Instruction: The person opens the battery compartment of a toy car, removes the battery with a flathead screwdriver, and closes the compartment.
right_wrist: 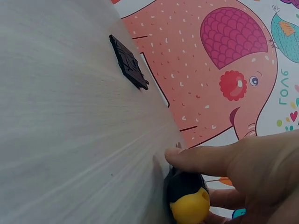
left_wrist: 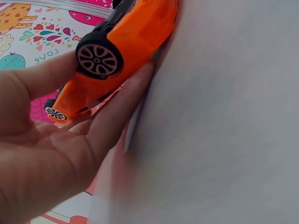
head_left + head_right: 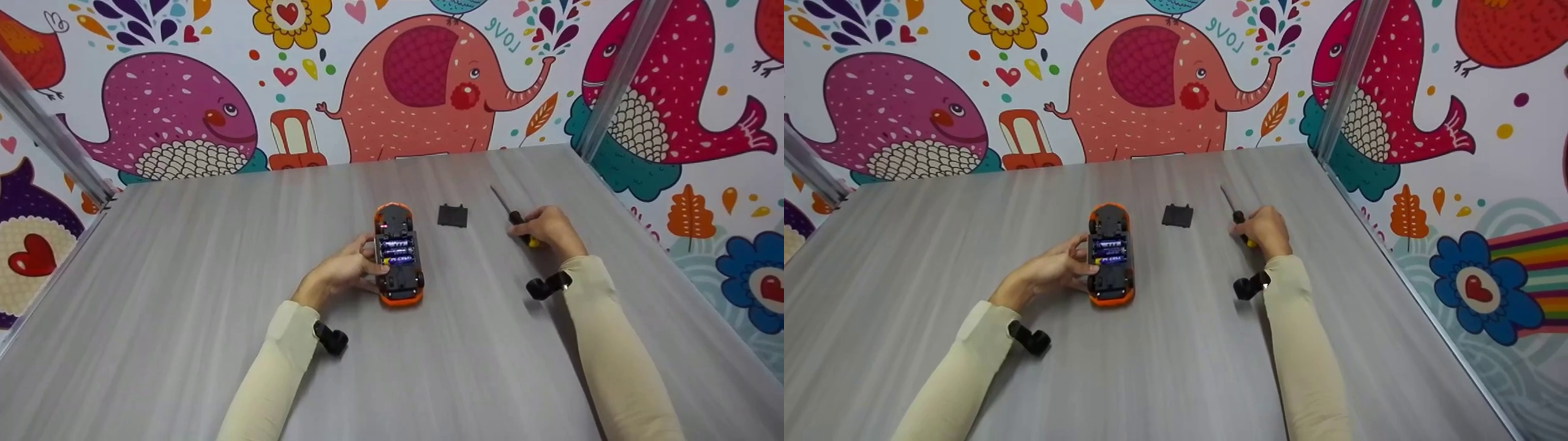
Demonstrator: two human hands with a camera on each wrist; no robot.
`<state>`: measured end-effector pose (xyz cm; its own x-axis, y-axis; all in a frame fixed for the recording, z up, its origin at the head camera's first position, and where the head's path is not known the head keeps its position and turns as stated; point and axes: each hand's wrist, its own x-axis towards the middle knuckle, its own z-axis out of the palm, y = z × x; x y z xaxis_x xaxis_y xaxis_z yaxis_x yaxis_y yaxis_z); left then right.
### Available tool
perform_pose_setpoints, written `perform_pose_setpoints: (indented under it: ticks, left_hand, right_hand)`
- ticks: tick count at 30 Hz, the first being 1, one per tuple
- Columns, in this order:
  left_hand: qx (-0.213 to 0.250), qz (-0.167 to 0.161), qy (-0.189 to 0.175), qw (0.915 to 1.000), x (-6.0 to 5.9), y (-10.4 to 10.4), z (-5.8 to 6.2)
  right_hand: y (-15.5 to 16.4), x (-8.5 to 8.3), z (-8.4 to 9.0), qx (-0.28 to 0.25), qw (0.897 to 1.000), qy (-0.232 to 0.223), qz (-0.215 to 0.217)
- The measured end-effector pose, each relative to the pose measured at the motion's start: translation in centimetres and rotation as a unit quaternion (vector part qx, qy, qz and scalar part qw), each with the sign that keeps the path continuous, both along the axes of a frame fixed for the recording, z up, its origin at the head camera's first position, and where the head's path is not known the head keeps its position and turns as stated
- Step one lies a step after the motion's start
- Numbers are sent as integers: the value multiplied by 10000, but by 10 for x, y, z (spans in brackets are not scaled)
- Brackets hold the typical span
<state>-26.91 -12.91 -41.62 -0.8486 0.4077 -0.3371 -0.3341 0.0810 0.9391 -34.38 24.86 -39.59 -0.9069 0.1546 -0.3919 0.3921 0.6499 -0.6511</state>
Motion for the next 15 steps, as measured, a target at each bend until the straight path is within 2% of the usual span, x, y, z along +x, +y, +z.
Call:
perform_pose_setpoints:
  ticks: [10,15]
  left_hand:
    - [91,-47,62,9999,0,-1,-1]
    - [111,-68,85,9999,0,-1,-2]
  right_hand:
    - [0,1,6,206,9990,-391,-24]
    - [2,-1,7,50,9986,-504,-144]
